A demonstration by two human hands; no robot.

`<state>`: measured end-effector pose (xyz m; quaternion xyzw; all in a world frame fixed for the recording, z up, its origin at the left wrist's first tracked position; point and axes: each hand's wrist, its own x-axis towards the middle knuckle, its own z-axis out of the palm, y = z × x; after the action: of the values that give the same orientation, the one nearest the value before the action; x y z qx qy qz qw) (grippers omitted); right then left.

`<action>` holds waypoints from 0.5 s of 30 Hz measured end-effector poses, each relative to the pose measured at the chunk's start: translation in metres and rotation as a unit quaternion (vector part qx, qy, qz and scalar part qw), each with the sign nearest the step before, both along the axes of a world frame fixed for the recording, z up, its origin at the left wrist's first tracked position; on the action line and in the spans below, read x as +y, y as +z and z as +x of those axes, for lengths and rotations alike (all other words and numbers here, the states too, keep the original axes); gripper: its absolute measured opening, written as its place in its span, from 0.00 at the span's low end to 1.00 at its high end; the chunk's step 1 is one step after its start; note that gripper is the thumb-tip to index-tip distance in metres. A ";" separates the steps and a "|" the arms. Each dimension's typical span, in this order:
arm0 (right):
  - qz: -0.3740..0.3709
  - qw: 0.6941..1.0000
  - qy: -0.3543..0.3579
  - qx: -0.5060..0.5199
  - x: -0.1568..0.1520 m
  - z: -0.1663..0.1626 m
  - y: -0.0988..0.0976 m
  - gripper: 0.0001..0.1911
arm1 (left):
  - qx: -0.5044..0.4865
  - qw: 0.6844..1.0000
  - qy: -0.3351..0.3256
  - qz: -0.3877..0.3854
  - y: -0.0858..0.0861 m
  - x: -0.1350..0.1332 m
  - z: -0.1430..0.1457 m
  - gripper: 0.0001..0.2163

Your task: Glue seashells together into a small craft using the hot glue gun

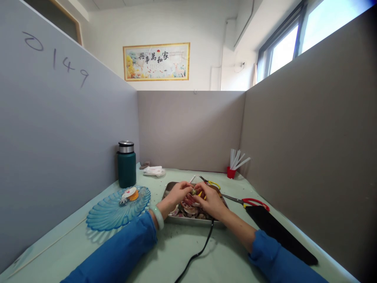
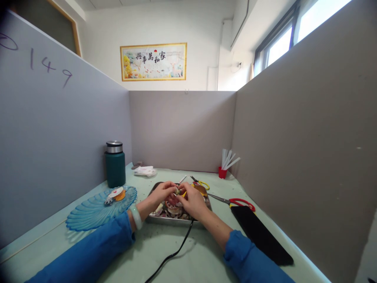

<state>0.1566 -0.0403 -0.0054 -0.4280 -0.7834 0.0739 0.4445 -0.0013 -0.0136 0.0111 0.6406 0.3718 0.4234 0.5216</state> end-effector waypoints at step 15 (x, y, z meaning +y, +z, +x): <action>-0.020 1.000 0.004 -0.007 -0.001 -0.001 0.000 0.10 | 0.028 1.000 -0.003 -0.003 -0.007 0.008 0.000 0.09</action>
<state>0.1560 -0.0414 -0.0057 -0.4343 -0.7866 0.0888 0.4299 -0.0014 -0.0058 0.0043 0.6518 0.3860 0.4024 0.5141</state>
